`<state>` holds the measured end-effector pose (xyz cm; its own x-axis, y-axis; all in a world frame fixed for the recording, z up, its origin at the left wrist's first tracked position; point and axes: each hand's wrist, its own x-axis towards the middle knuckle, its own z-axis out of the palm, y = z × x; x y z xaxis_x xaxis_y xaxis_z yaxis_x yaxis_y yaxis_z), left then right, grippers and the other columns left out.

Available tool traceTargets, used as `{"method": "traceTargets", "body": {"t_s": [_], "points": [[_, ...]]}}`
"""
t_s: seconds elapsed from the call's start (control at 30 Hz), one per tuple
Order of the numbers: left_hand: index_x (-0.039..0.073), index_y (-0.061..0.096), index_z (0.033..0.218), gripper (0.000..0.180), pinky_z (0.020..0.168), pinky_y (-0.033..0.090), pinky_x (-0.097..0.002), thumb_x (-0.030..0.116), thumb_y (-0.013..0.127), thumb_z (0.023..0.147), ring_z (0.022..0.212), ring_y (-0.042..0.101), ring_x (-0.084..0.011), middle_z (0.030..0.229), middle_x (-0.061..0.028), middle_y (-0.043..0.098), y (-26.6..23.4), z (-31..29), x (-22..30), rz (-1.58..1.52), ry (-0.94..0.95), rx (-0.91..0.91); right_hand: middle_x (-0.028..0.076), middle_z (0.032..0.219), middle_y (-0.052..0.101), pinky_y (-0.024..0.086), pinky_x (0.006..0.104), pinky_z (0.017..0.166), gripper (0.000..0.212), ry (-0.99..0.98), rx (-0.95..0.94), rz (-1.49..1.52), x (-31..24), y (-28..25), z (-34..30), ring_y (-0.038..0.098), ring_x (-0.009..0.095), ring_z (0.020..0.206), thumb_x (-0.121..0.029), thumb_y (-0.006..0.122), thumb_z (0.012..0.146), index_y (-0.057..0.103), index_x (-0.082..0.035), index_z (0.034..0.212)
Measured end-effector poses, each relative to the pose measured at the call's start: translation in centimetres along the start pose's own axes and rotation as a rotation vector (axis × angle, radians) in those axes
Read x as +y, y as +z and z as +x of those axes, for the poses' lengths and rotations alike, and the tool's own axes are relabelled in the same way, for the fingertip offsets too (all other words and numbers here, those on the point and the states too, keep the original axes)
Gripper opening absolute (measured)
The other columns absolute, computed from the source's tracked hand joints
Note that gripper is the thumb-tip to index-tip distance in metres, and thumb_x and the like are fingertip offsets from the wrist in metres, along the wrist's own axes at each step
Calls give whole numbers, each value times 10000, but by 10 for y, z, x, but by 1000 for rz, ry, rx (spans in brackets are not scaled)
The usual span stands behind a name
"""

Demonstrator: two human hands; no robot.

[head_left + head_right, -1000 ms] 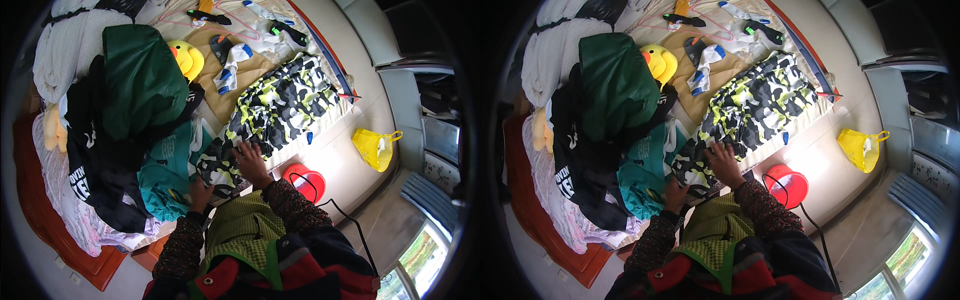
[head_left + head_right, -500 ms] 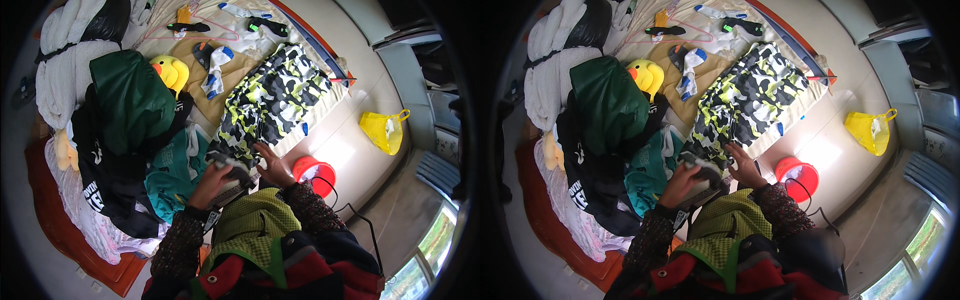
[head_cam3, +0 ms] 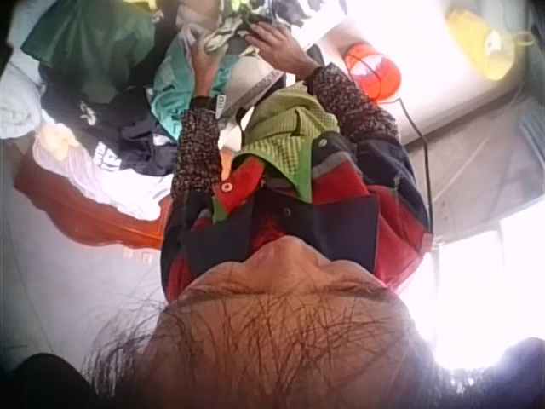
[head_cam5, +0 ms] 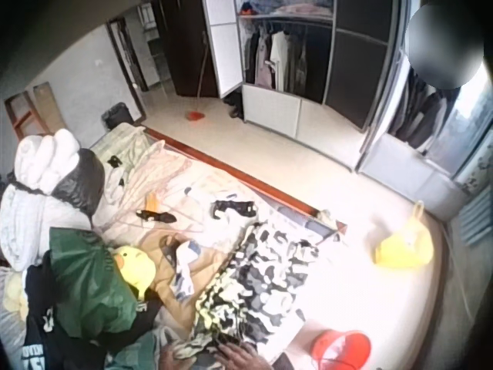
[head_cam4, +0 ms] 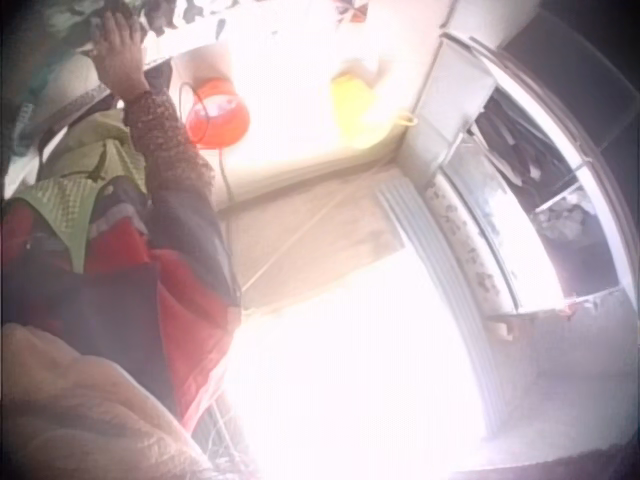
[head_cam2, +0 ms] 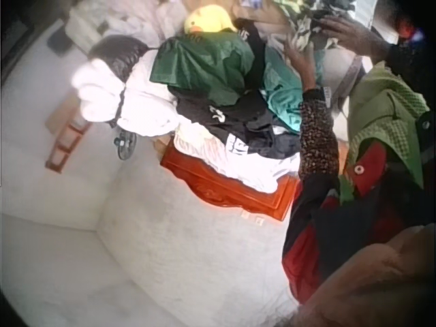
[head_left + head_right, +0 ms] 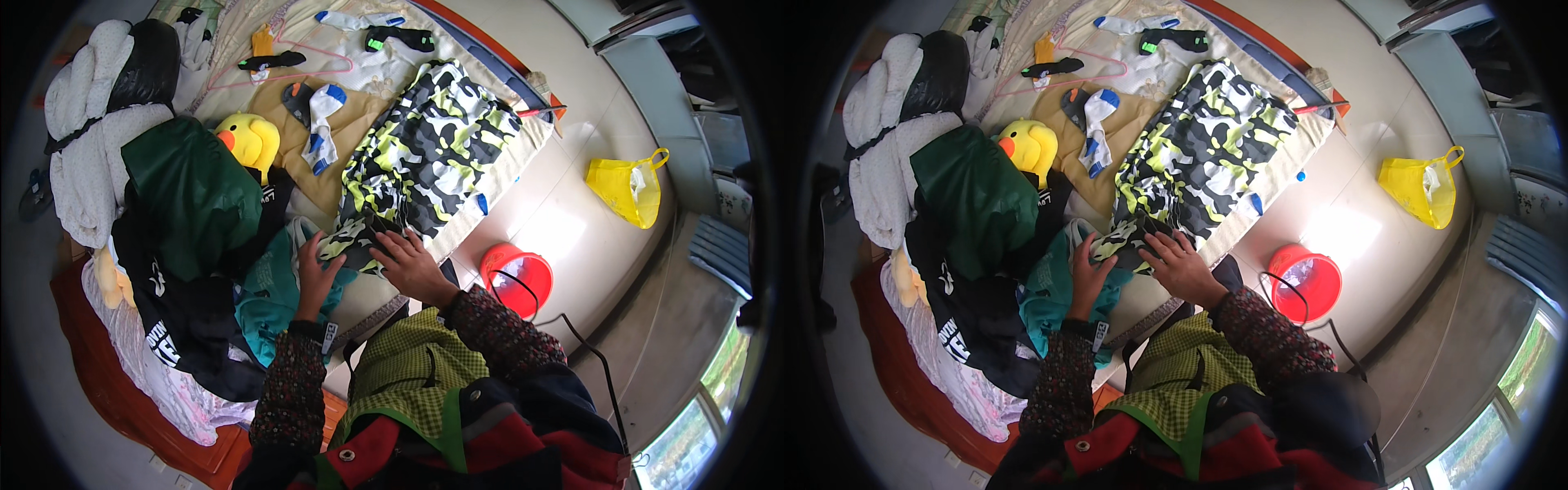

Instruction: The person folds several pieces of clothing on a bed, including a camouflage-patterned garment, a green bag, a teal shirt, dark pants, and a black hoodie. Each item is picked up, unfolded, folded neatly, and placed on the bed.

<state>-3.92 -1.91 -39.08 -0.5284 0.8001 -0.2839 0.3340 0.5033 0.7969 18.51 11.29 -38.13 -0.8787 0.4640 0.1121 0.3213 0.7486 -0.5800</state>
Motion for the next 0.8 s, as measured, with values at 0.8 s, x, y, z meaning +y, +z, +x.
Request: {"method": "traceTargets", "body": {"t_s": [0.8], "points": [[27,518,1008,402,710,567,-371,407,623,927,743,624,-207,914,-98,580,43,-21,-51,-588,-666,-55,102,1461,388,228,523,1129,565,137,-225,-164,51,33,49,364,253,1347,-348,591,875,458,-140,1383]]}}
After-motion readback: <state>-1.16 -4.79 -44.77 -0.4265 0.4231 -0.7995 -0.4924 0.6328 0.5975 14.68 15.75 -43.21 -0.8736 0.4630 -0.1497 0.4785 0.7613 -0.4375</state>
